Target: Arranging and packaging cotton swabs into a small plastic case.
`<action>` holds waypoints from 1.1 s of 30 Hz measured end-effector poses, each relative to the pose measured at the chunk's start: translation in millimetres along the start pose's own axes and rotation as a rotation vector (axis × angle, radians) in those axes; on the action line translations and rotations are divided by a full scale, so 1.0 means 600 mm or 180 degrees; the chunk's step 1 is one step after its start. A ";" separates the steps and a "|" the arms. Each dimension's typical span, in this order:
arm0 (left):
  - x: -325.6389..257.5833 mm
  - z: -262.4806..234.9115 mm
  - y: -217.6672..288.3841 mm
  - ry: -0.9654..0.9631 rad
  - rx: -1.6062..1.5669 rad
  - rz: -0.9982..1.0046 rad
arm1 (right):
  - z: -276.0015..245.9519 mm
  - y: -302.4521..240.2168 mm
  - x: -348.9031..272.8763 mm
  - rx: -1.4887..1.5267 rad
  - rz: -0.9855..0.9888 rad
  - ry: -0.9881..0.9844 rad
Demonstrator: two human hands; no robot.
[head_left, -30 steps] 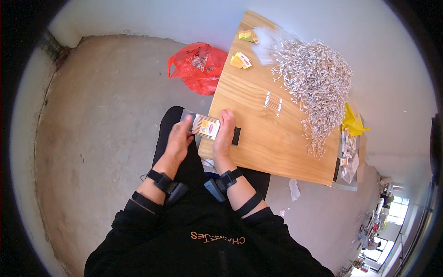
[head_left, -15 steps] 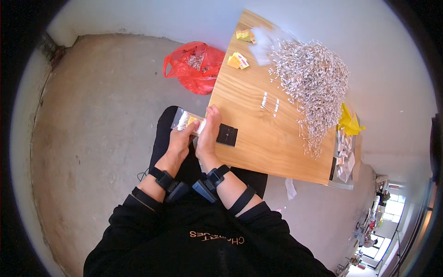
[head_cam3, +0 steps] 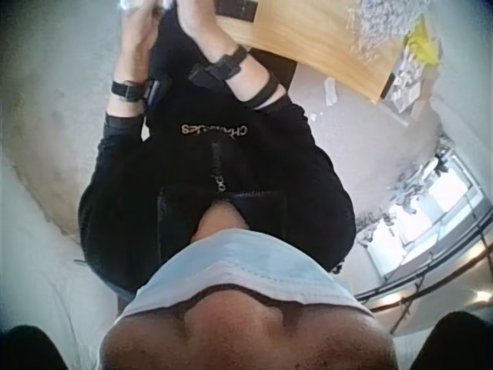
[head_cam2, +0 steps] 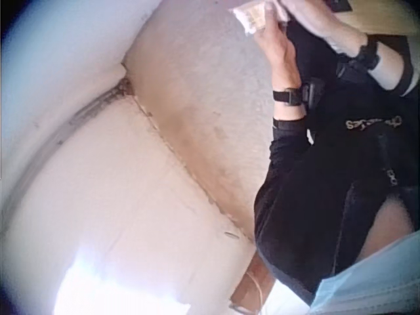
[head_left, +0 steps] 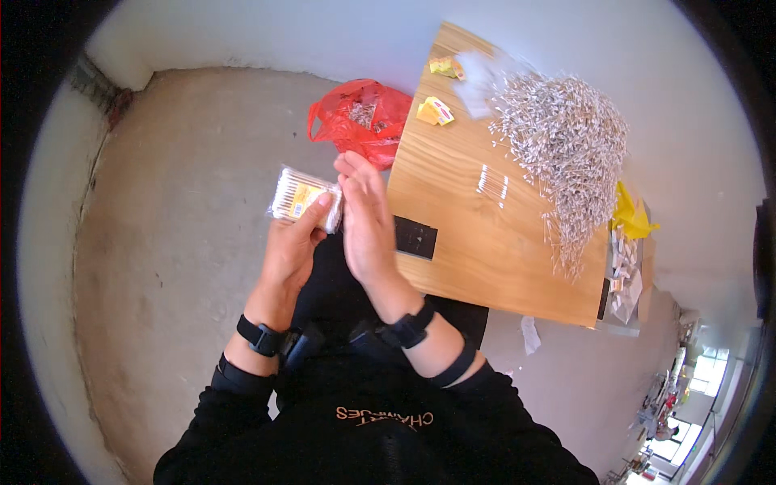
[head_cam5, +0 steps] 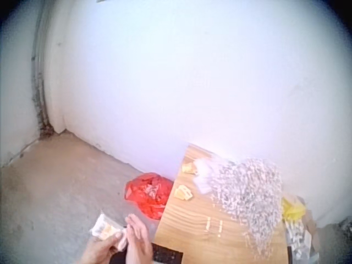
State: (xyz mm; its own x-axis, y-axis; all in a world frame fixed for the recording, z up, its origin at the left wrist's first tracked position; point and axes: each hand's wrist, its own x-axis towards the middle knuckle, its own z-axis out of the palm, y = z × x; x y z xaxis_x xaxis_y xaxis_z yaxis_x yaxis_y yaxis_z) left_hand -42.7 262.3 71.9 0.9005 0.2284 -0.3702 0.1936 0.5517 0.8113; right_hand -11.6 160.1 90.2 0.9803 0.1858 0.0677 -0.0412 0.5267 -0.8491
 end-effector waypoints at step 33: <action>-0.064 0.098 -0.024 -0.0892 -0.0549 -0.1086 | -0.129 -0.116 -0.099 -0.1491 -0.0387 0.0526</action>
State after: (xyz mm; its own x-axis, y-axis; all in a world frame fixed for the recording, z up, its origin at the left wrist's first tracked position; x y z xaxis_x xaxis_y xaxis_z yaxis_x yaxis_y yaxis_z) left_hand -57.3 198.6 101.0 0.8717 -0.2013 -0.4468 0.4504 0.6882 0.5688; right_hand -52.2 48.1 104.8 0.9916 -0.0073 0.1292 0.1292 0.1008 -0.9865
